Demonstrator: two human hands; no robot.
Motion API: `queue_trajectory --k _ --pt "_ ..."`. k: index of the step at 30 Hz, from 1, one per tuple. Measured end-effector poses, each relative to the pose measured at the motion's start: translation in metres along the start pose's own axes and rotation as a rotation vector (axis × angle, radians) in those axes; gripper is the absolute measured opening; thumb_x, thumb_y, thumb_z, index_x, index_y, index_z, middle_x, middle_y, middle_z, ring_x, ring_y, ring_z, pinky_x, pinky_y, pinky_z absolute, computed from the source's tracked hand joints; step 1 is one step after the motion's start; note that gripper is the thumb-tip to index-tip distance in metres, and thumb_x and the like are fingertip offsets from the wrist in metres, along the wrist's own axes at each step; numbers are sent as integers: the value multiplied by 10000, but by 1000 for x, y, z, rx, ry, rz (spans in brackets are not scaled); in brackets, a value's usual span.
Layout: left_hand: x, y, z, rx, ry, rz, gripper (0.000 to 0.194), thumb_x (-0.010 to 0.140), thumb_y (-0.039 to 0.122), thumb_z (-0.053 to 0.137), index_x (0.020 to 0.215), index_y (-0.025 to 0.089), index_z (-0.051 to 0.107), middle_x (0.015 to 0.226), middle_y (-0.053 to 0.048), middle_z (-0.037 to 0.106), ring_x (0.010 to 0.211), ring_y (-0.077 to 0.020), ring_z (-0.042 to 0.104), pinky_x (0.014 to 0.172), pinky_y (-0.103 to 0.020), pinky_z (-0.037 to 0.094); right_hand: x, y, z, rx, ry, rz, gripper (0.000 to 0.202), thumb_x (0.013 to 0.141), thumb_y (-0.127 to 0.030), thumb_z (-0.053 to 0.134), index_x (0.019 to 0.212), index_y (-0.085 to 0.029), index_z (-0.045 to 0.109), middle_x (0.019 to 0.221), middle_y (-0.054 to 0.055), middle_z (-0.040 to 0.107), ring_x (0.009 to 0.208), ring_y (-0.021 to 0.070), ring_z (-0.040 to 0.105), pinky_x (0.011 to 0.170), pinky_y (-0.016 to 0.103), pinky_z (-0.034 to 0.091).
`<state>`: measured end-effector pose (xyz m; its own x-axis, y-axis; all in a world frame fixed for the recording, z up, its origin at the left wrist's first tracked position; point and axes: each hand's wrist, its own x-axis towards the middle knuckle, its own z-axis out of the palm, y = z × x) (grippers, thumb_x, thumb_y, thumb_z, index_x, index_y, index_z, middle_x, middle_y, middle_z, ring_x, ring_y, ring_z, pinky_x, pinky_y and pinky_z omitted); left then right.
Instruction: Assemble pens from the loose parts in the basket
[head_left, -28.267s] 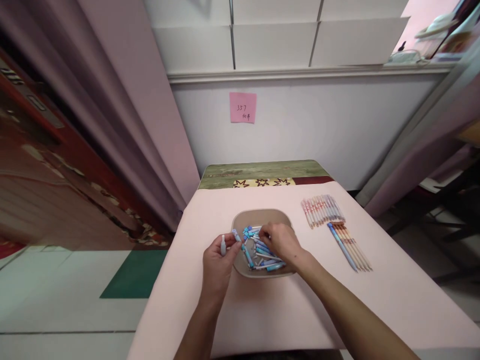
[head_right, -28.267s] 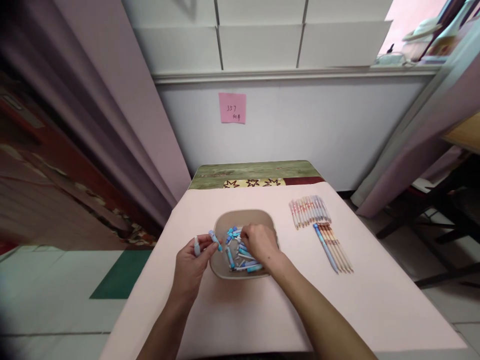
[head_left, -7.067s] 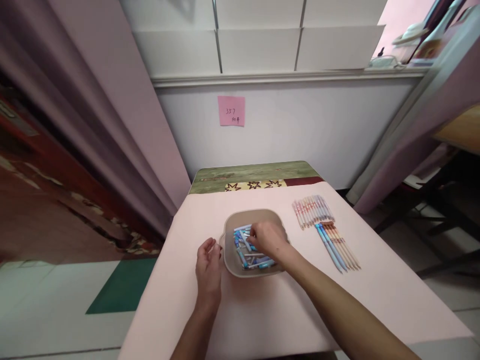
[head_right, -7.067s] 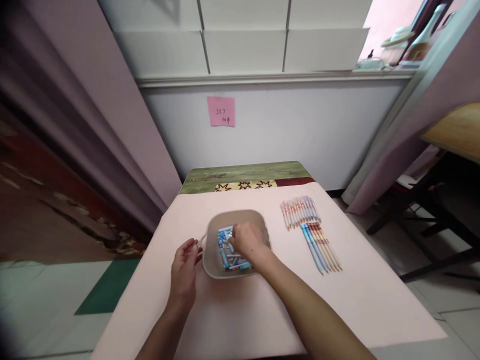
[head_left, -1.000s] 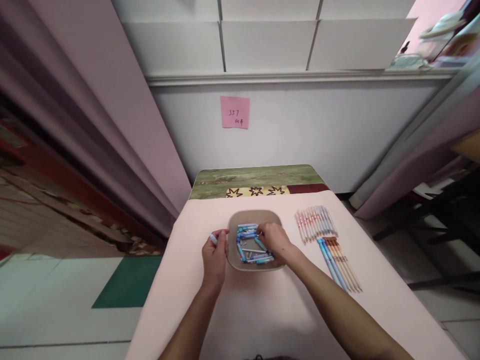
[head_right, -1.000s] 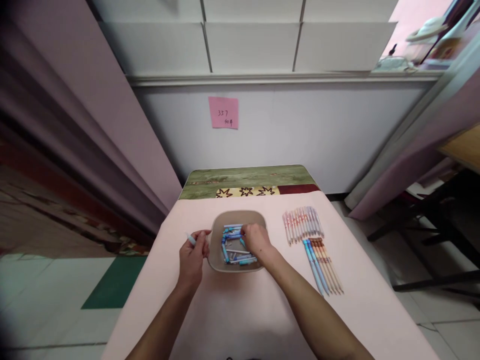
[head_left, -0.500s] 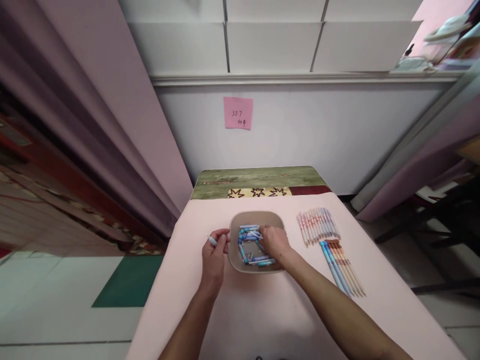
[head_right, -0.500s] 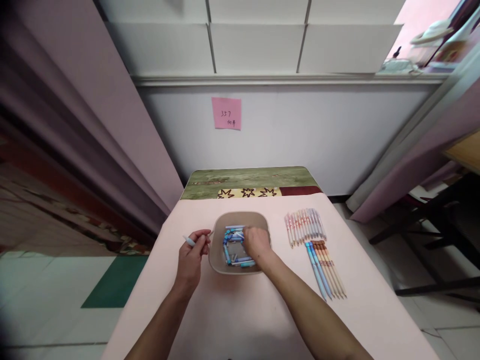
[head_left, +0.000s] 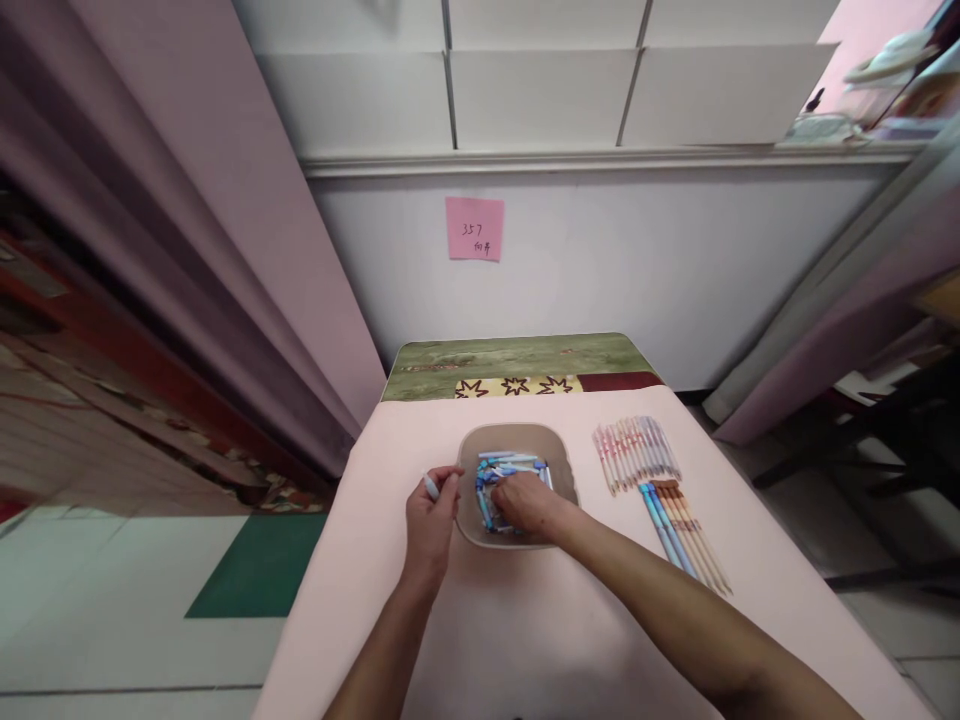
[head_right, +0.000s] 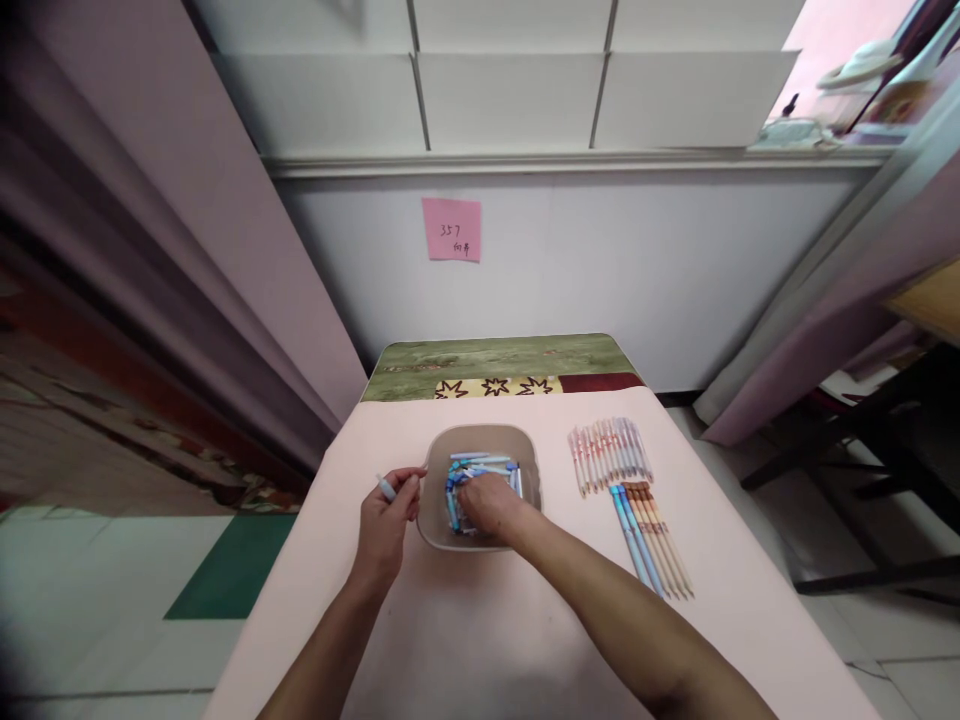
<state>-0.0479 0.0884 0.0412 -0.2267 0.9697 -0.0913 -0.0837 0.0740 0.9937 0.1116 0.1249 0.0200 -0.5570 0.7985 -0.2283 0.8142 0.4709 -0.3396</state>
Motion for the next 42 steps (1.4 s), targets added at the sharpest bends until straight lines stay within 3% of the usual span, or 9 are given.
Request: queue_trajectory --k 3,7,9,13,25,29,32,36,42 --pt "0 4 0 20 -19 18 318 700 434 683 848 152 671 531 58 448 473 -89 384 455 -219 289 -12 4 -9 101 79 36 186 773 -137 559 892 -95 695 922 190 725 900 285 684 766 318 490" --pt "-2 10 9 85 -100 32 283 692 417 694 814 161 699 595 2 583 539 -130 498 496 -235 370 -32 10 -21 343 172 60 214 909 -231 416 1002 -152 591 825 61 728 752 154 700 651 219 505" --pt "-4 12 18 100 -157 44 258 691 394 697 813 168 714 660 -25 645 609 -163 559 548 -256 422 -39 10 -22 681 241 70 200 906 -311 448 975 -156 555 748 23 702 684 138 692 596 210 508" --pt "-8 12 32 105 -284 128 212 724 338 679 865 190 735 815 -54 713 790 -215 634 728 -308 482 -46 9 -19 1328 364 50 293 736 -407 674 853 -165 558 666 -25 635 624 135 661 576 232 502" --pt "-8 4 39 101 -243 125 170 703 324 716 771 168 722 727 -47 704 701 -189 627 683 -293 477 -46 -3 -19 1617 497 91 361 640 -404 773 867 -158 637 679 -13 643 588 102 584 582 228 472" --pt "-5 8 36 132 -223 118 198 692 348 728 737 156 713 681 -30 682 643 -160 599 638 -266 459 -40 -1 -15 1536 571 154 365 686 -496 710 787 -163 599 618 -18 622 533 104 558 511 213 450" --pt "0 12 24 121 -96 85 269 712 401 706 798 146 707 647 -3 640 506 -102 494 511 -232 392 -37 8 -16 1249 594 224 295 801 -469 576 814 -175 561 659 0 654 527 114 578 475 206 446" --pt "6 16 5 34 -9 38 350 749 472 650 833 134 681 630 22 564 428 -52 340 424 -205 270 -33 14 -15 786 445 263 215 857 -273 448 957 -170 608 730 18 701 592 126 643 541 205 475" --pt "5 13 5 -28 -97 10 367 731 483 668 820 126 663 653 4 577 455 -63 413 443 -208 301 -9 -11 -8 476 246 262 70 685 -161 637 689 -157 707 721 60 730 734 190 673 677 238 461"
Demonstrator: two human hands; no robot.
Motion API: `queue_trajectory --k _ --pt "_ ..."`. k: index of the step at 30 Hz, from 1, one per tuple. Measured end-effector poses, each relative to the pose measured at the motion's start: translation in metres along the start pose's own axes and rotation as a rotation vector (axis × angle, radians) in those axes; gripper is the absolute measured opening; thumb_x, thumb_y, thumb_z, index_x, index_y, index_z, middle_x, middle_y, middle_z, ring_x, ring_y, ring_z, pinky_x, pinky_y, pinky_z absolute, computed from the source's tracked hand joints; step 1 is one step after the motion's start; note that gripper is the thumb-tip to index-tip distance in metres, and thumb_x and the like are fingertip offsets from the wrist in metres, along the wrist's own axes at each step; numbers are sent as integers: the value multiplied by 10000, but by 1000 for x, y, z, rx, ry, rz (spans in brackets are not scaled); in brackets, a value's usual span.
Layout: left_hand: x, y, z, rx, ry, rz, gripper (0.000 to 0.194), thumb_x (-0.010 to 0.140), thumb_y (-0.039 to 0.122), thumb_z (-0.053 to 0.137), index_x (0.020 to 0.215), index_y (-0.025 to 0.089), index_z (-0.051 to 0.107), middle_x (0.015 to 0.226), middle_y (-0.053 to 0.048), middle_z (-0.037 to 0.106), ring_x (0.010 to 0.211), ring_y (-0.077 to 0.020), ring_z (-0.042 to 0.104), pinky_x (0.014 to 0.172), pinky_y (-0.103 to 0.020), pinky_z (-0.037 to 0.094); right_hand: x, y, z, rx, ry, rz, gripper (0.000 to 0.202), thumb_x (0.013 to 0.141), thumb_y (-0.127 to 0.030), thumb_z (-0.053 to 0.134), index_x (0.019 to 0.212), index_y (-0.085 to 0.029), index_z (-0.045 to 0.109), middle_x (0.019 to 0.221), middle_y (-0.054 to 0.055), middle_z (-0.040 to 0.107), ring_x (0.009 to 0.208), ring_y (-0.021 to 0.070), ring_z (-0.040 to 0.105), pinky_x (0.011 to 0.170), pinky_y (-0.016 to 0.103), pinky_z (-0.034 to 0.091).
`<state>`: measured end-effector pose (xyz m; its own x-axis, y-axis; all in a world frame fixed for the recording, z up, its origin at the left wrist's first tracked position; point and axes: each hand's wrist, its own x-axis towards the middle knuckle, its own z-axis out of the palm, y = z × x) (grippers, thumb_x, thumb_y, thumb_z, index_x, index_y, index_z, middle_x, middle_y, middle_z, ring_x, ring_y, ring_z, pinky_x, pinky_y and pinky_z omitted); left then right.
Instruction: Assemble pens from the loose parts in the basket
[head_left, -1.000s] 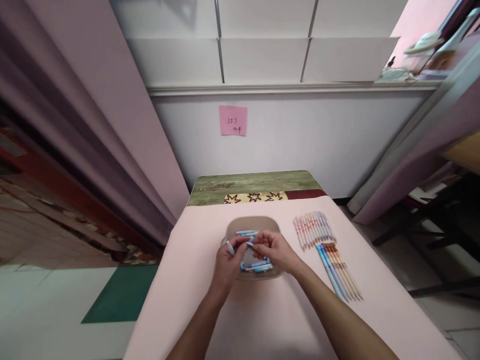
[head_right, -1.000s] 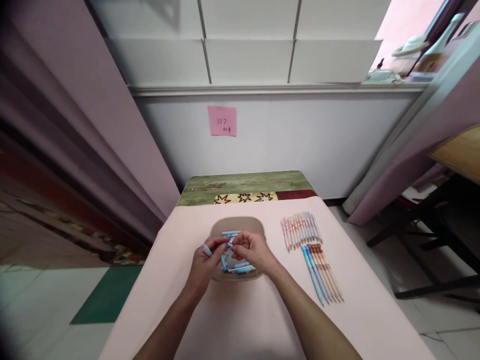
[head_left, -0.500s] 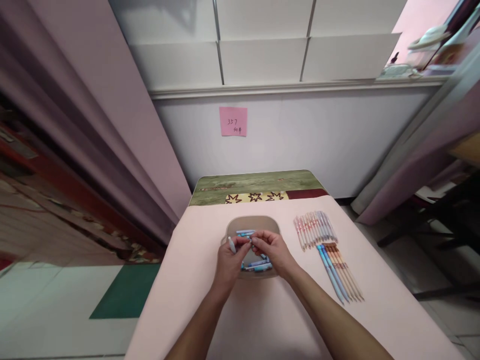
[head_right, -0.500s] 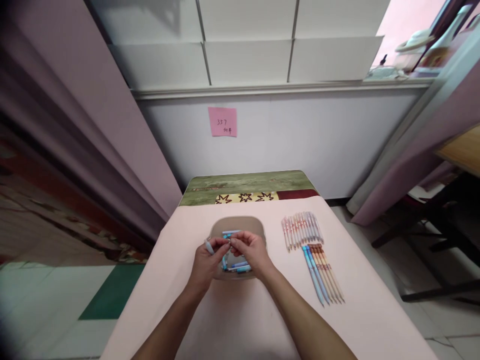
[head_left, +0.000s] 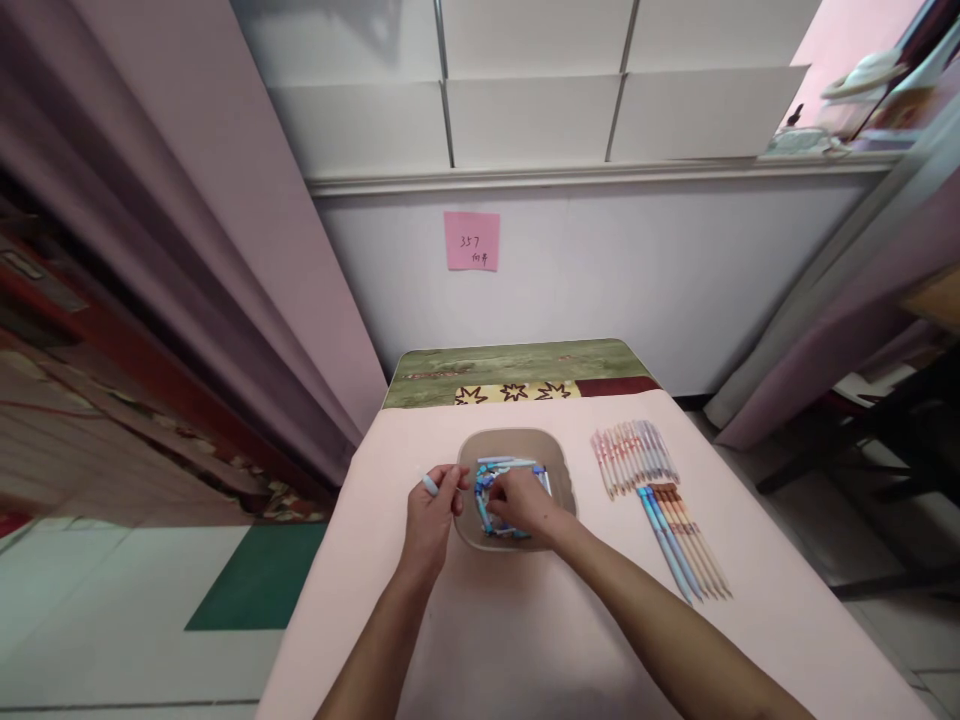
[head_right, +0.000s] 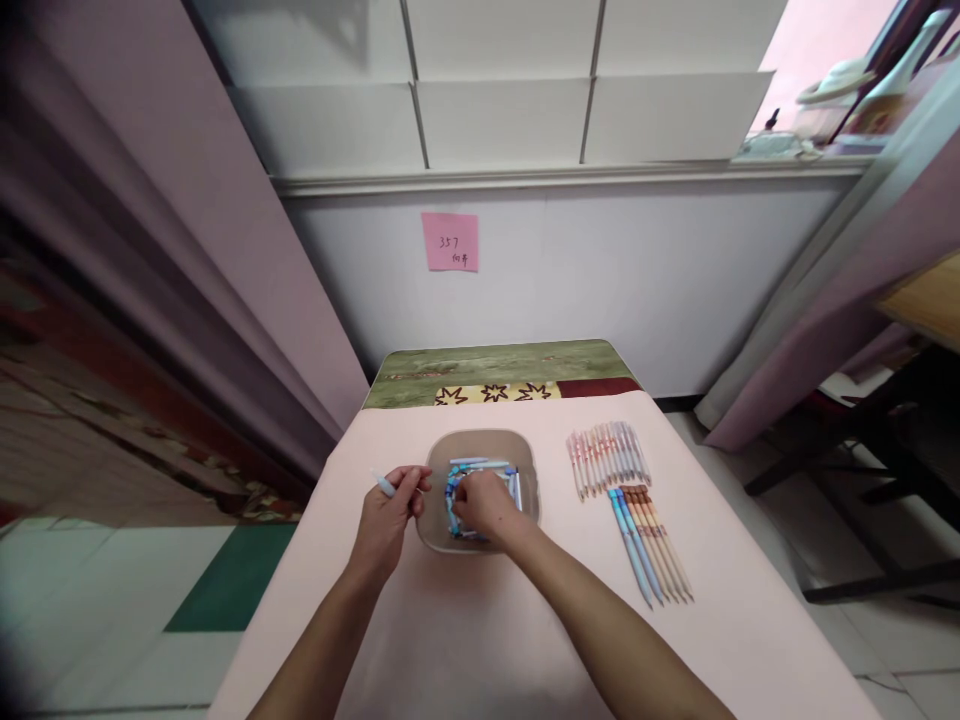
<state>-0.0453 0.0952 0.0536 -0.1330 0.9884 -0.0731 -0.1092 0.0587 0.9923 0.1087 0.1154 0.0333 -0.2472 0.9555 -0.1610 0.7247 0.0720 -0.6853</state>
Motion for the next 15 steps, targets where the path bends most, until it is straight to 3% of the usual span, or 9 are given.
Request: queue_trajectory --k 8,10,13,15 --pt "-4 1 5 -269 -128 -157 356 745 472 674 828 127 664 599 49 498 421 -26 304 429 -188 224 20 -16 35 -135 -39 130 265 653 -105 666 908 -77 729 984 221 711 940 314 664 748 315 476" --pt "-5 2 5 -318 -162 -181 370 763 484 652 837 122 669 608 40 511 430 -31 331 440 -190 250 21 -13 34 -75 -46 138 212 661 -94 657 860 -86 731 947 206 720 915 301 668 739 308 471" --pt "-5 2 3 -311 -194 -188 409 788 514 611 850 115 678 647 4 569 464 -56 413 475 -206 317 17 -4 21 89 -65 143 57 694 -151 664 697 -110 705 729 133 722 737 226 670 658 262 465" --pt "-4 1 1 -258 -193 -159 409 790 514 609 863 118 683 709 -26 620 522 -81 480 528 -221 370 12 4 8 250 -81 137 163 763 -250 631 664 -129 673 603 66 678 599 159 629 583 227 455"
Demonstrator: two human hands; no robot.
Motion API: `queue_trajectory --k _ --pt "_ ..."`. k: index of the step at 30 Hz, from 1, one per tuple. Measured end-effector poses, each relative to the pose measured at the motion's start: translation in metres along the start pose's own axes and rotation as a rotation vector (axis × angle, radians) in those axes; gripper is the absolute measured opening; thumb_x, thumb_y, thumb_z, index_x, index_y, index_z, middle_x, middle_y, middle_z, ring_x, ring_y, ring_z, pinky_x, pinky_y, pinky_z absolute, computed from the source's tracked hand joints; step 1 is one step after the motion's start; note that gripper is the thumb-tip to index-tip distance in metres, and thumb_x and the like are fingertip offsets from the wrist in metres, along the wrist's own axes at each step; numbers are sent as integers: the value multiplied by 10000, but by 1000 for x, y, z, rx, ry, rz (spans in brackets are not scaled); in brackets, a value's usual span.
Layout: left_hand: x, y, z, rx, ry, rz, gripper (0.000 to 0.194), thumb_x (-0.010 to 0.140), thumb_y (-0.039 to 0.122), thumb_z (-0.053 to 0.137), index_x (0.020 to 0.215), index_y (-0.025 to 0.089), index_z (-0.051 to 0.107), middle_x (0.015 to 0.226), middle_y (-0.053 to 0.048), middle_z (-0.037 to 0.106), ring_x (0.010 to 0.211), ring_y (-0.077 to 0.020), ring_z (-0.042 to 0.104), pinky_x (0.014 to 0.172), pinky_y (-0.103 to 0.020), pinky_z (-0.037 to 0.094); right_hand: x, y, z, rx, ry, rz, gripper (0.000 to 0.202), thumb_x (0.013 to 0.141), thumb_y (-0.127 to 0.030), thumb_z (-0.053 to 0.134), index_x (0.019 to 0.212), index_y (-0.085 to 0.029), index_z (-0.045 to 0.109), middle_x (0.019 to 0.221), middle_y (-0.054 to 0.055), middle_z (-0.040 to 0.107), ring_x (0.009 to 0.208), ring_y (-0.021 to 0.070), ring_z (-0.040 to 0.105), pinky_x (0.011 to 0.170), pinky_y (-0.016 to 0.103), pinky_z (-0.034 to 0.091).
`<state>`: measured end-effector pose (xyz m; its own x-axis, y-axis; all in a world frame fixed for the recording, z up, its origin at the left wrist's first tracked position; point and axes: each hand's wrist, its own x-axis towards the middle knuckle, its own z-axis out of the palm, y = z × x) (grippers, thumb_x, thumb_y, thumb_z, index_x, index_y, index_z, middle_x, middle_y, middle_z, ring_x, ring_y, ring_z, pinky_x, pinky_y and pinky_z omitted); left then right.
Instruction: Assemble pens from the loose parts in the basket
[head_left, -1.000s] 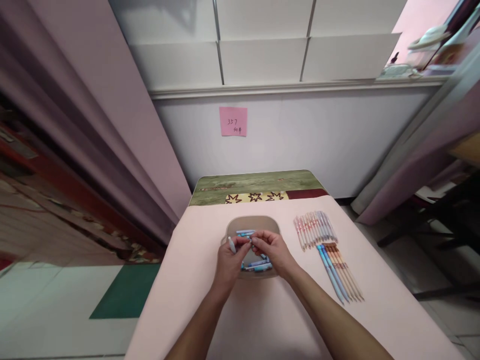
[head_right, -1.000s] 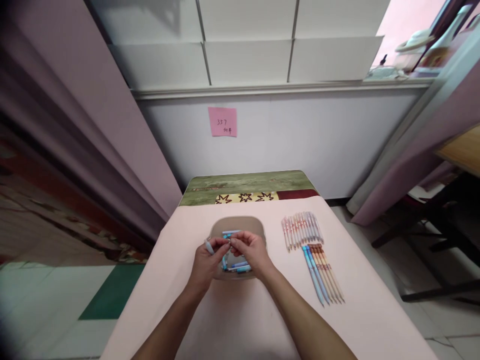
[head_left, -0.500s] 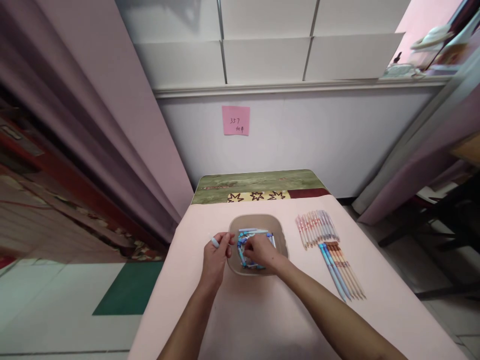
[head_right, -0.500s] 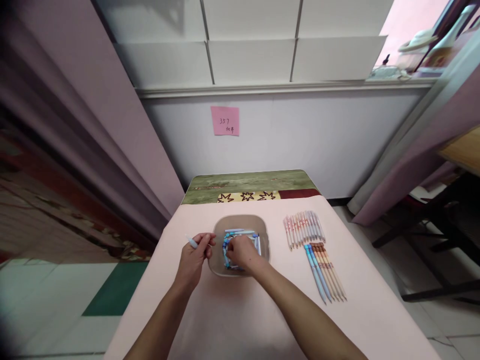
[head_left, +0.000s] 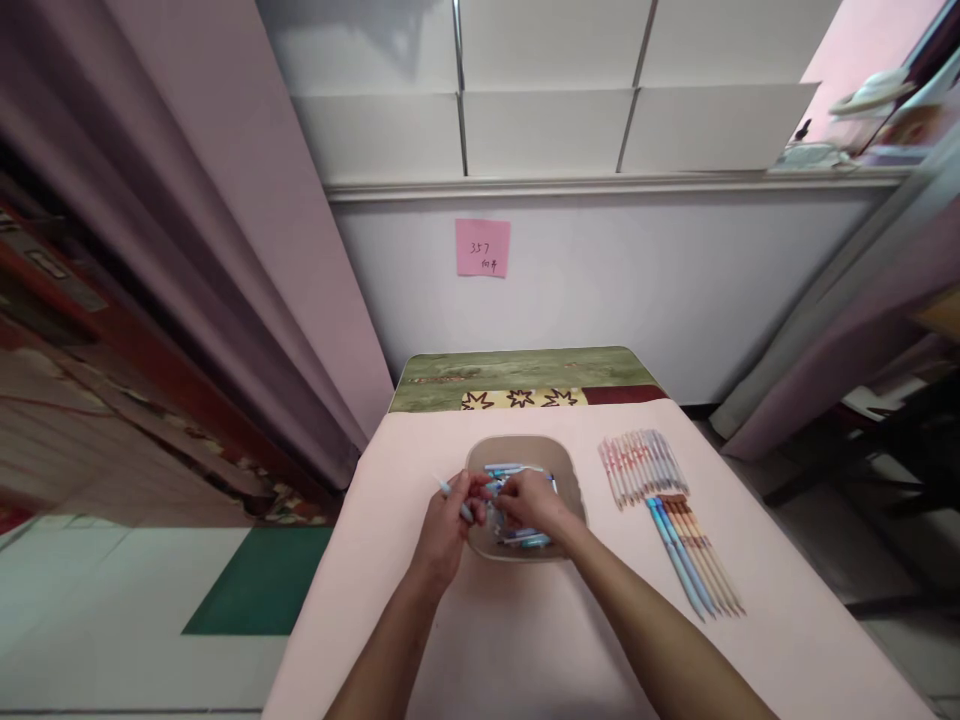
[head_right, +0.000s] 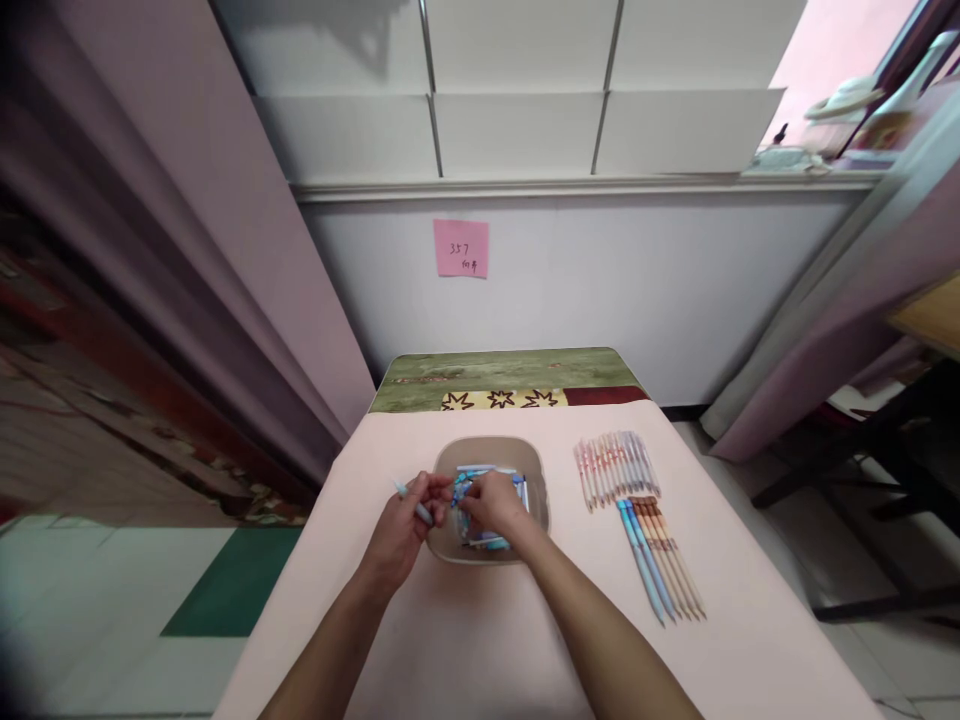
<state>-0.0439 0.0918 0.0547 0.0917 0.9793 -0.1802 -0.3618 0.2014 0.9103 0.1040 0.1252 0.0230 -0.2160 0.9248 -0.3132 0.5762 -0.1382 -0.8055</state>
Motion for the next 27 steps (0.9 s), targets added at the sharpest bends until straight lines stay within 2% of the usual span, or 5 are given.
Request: queue_trajectory --k 3,7,12,24,27 --pt "3 -2 0 90 20 48 380 784 500 623 858 133 691 750 -39 650 616 -116 536 620 -246 417 -12 7 -20 260 -28 -30 295 838 -412 545 770 -144 647 631 14 646 510 92 554 509 191 434" --pt "5 -6 8 166 9 69 363 793 495 607 860 148 690 661 -10 608 601 -121 514 602 -239 399 -29 8 -34 522 -55 -65 430 758 -573 604 799 -145 624 669 -4 609 465 47 476 457 165 382" --pt "2 -9 17 194 -6 50 321 739 433 676 887 147 676 662 19 564 464 -56 374 455 -199 270 -39 4 -39 936 -116 -94 387 656 -483 763 776 -132 650 591 -44 563 423 17 411 411 141 296" --pt "-1 -18 28 341 -66 108 225 668 324 755 811 161 694 733 -24 674 614 -129 558 536 -222 393 -52 2 -35 701 148 -286 333 741 -405 694 948 -152 632 556 -63 573 426 70 489 402 174 376" --pt "1 -23 24 375 -61 155 220 675 321 751 819 160 709 758 -38 695 645 -146 579 574 -238 419 -59 -5 -47 752 331 -296 363 688 -374 753 943 -184 577 600 -57 627 452 91 553 421 185 430"
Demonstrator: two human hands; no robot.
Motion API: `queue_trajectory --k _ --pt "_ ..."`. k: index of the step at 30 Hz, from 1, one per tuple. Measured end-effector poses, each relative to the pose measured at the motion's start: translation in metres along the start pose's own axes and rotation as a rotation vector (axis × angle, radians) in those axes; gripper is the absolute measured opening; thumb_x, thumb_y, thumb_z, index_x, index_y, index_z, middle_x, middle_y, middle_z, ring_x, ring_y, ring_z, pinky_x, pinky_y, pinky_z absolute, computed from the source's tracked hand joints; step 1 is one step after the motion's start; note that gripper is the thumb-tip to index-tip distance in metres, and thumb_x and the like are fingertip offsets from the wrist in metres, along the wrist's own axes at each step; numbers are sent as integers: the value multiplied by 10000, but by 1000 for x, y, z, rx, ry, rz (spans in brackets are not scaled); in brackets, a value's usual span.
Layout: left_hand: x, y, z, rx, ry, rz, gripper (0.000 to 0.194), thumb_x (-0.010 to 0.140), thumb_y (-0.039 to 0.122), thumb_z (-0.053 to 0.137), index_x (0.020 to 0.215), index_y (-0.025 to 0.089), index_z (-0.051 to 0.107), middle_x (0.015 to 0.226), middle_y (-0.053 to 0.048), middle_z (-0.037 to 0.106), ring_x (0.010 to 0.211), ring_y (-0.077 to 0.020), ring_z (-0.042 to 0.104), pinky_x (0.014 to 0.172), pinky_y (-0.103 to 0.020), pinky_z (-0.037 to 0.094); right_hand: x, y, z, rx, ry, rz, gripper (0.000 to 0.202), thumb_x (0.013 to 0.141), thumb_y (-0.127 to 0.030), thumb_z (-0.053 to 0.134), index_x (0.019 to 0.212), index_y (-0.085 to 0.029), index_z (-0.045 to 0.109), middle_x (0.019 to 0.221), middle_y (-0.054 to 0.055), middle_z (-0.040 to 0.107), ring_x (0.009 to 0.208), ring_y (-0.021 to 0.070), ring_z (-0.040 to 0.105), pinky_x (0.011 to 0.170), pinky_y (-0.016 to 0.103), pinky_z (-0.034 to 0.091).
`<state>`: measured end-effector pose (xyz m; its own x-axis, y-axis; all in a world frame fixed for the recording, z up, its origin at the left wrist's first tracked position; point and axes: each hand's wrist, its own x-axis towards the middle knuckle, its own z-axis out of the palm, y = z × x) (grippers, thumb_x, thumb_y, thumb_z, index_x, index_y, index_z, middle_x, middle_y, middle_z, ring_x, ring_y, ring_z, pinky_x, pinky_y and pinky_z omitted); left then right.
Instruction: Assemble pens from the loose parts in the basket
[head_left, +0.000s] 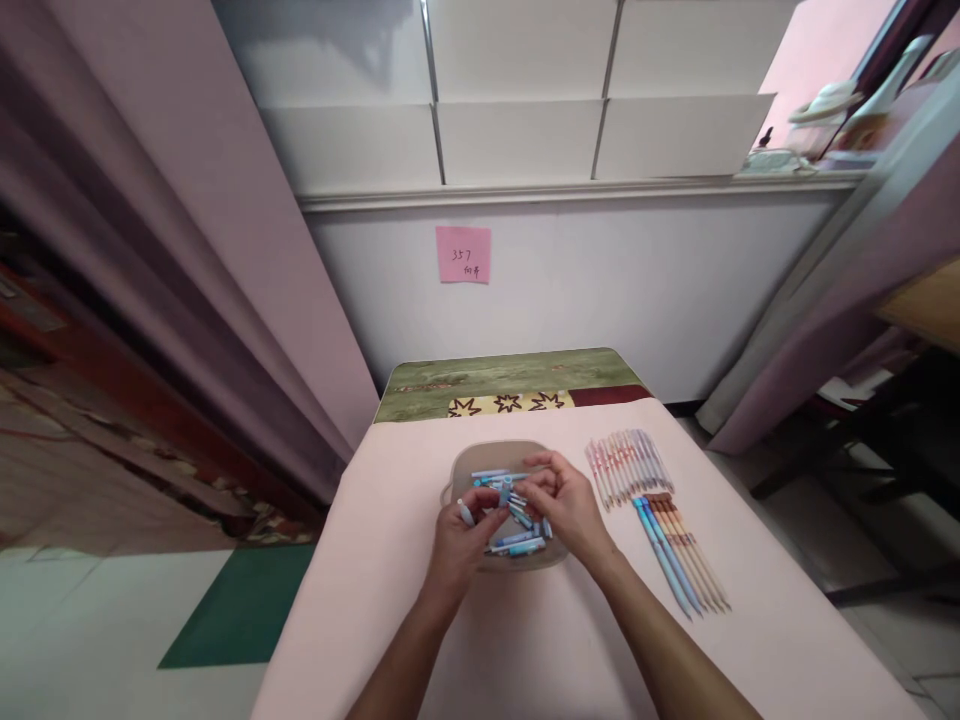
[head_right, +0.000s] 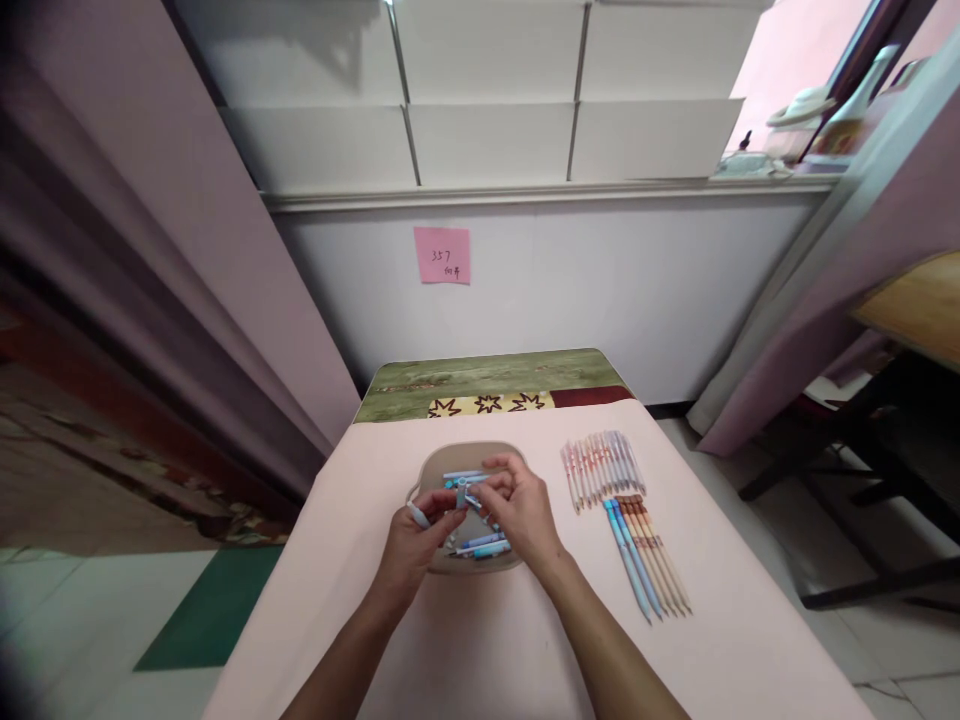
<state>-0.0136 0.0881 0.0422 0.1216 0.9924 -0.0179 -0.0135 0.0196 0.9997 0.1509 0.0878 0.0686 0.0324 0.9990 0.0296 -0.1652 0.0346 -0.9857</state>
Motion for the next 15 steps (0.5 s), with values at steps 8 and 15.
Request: queue_trajectory --k 8,15 --pt "-1 -9 -4 39 17 32 227 687 321 749 853 170 719 759 -30 693 630 -140 569 583 -237 417 7 -21 7 -7 199 -185 271 718 -387 742 808 -182 590 605 -22 648 525 130 637 443 193 473" --pt "-4 0 -4 81 -1 38 186 701 294 732 842 173 722 722 -12 663 600 -121 518 575 -228 396 3 -7 12 -325 113 -282 208 787 -395 671 780 -192 629 592 -15 640 506 125 610 489 210 470"
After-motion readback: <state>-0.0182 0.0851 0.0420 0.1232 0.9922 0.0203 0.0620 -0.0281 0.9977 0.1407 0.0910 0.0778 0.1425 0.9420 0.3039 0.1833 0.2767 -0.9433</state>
